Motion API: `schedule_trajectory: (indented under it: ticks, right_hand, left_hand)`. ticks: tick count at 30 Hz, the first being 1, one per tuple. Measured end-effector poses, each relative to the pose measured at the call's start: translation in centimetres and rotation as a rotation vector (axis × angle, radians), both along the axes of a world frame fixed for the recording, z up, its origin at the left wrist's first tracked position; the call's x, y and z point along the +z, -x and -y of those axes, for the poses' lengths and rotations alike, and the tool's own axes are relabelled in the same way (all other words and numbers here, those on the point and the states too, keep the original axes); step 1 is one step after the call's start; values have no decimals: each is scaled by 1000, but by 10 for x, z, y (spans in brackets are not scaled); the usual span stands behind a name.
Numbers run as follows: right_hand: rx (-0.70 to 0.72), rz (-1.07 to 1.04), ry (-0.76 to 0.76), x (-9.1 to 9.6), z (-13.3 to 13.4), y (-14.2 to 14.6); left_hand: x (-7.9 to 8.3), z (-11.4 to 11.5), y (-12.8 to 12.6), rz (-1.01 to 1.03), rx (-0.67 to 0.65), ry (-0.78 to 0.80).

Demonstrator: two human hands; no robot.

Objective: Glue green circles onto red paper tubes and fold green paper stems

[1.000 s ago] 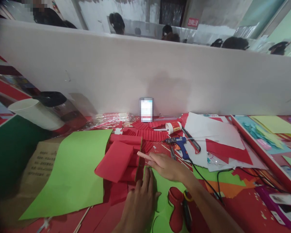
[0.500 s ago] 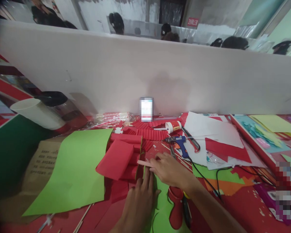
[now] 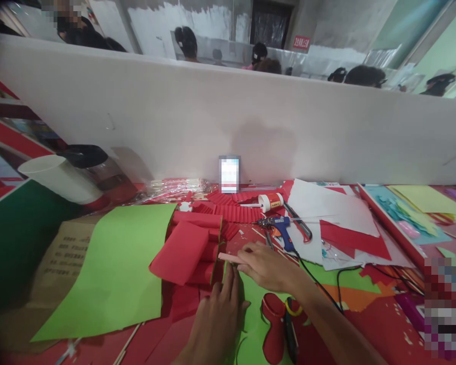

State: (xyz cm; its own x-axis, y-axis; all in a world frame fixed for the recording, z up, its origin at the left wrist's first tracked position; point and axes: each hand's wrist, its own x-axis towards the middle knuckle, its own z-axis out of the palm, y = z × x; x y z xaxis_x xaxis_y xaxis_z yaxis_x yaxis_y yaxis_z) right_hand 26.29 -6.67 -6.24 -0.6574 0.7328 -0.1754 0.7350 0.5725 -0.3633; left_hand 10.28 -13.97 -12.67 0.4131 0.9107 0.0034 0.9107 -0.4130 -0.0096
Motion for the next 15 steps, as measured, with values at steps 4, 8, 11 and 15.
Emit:
schedule_trajectory:
  ticks: [4, 8, 11, 15]
  right_hand:
    - [3, 27, -60, -3, 0, 2]
    - [25, 71, -223, -11, 2, 6]
    - [69, 88, -260, -17, 2, 8]
    - [35, 82, -289, -23, -3, 8]
  left_hand:
    - [-2, 1, 0, 0, -1, -6]
    - [-4, 2, 0, 2, 3, -25]
    - [-4, 2, 0, -4, 1, -36]
    - [-2, 2, 1, -23, -11, -50]
